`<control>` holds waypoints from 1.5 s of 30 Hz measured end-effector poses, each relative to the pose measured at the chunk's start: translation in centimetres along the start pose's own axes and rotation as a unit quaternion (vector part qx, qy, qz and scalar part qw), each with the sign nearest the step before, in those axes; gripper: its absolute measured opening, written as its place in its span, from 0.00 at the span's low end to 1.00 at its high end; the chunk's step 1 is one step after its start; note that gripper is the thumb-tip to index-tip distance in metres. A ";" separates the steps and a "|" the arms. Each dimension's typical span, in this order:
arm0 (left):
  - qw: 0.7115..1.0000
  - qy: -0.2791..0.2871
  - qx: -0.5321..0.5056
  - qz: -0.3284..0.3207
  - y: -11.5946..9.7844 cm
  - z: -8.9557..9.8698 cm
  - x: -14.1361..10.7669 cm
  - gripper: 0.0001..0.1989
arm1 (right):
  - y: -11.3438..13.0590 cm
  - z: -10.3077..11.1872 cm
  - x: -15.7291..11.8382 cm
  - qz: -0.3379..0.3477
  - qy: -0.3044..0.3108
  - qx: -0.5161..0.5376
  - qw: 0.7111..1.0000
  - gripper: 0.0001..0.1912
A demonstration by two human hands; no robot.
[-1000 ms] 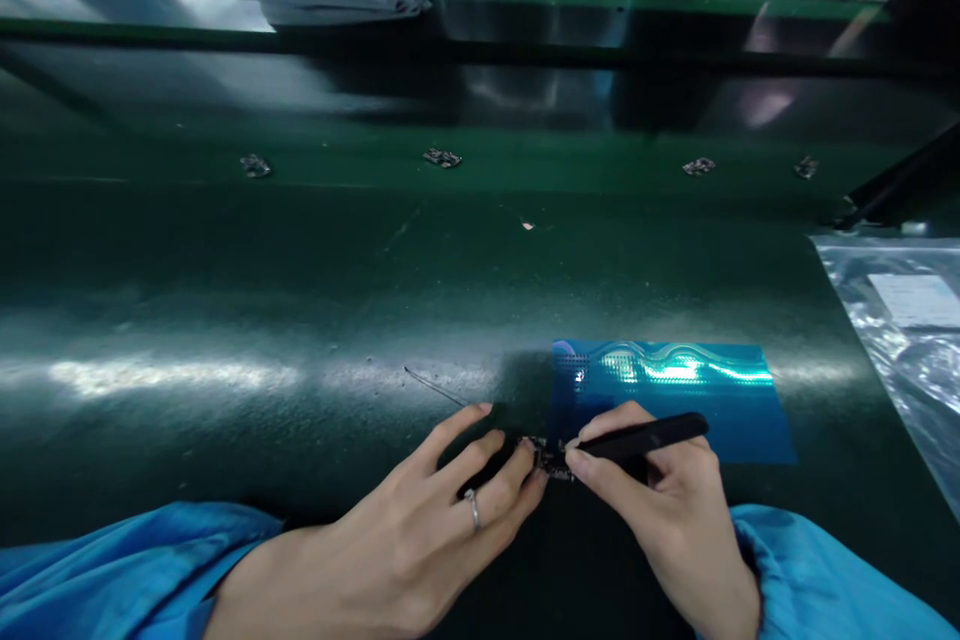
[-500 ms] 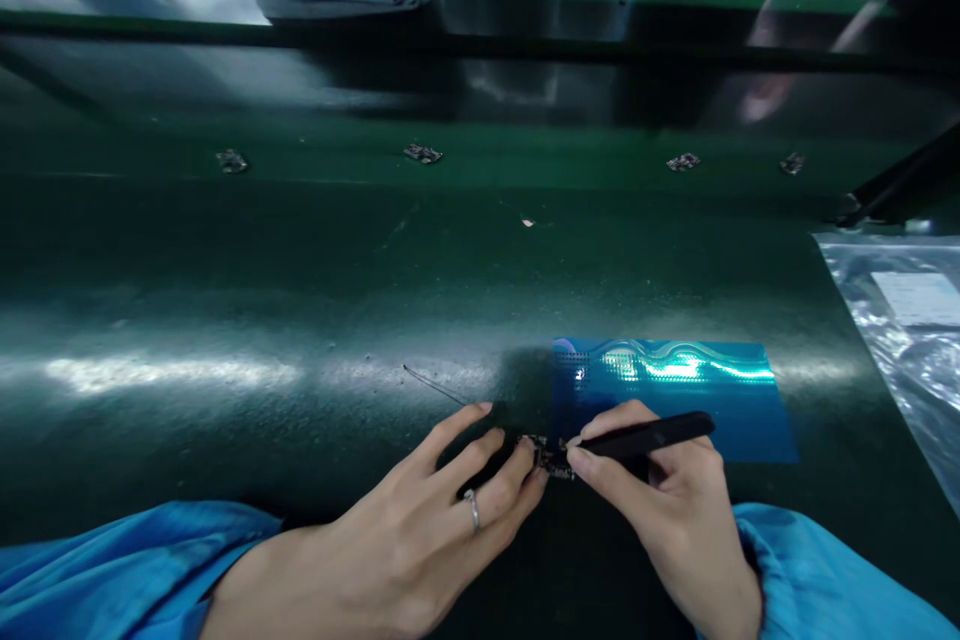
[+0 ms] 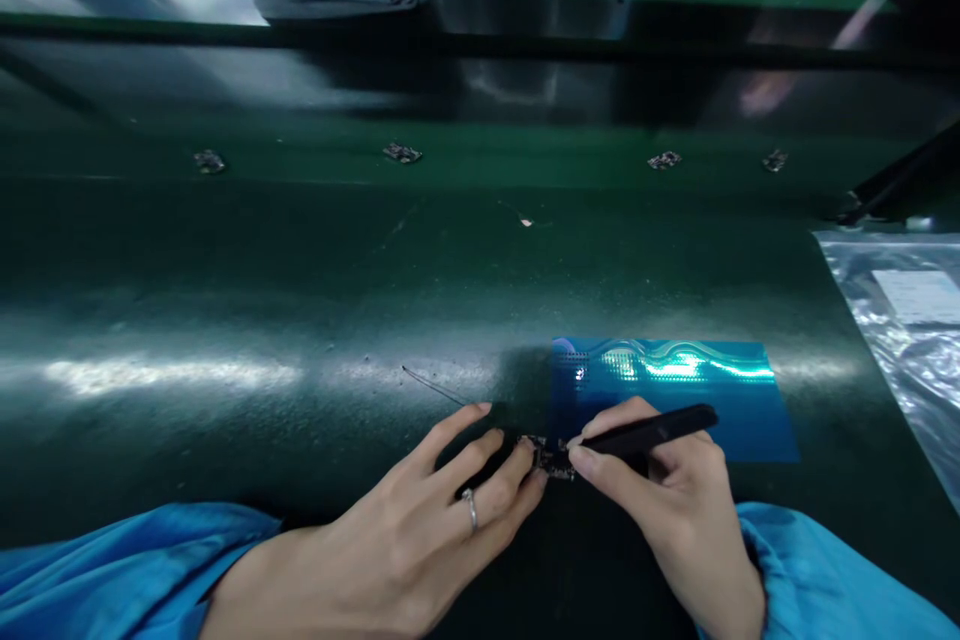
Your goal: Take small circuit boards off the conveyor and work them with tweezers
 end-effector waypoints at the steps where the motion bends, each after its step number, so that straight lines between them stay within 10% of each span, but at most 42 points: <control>1: 1.000 0.003 0.000 -0.001 0.0 0.1 0.0 0.17 | 0.0 0.1 0.0 -0.008 -0.002 0.006 1.000 0.06; 21: 0.996 -0.023 0.060 -0.060 3.7 -0.2 2.2 0.17 | 1.3 3.8 1.3 -0.013 -0.065 0.100 0.993 0.08; 37: 0.950 0.085 0.223 0.203 23.9 -1.1 5.9 0.08 | -0.6 3.9 2.9 -0.036 -0.042 0.110 0.992 0.12; 41: 0.945 0.067 0.227 0.227 24.2 -1.7 5.9 0.16 | -0.7 4.1 3.0 -0.038 -0.054 0.099 0.993 0.12; 45: 0.961 0.056 0.196 0.189 19.8 -2.0 4.9 0.19 | -0.5 4.1 2.9 -0.054 -0.037 0.077 0.995 0.12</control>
Point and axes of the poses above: each hand's wrist, its own x-axis towards the middle knuckle, its own z-axis out of the back of the hand, y = z × x, the point moved 1 cm from there along x, towards the middle knuckle, and after that the axes turned 14 degrees about -z, right-handed, at the moved point
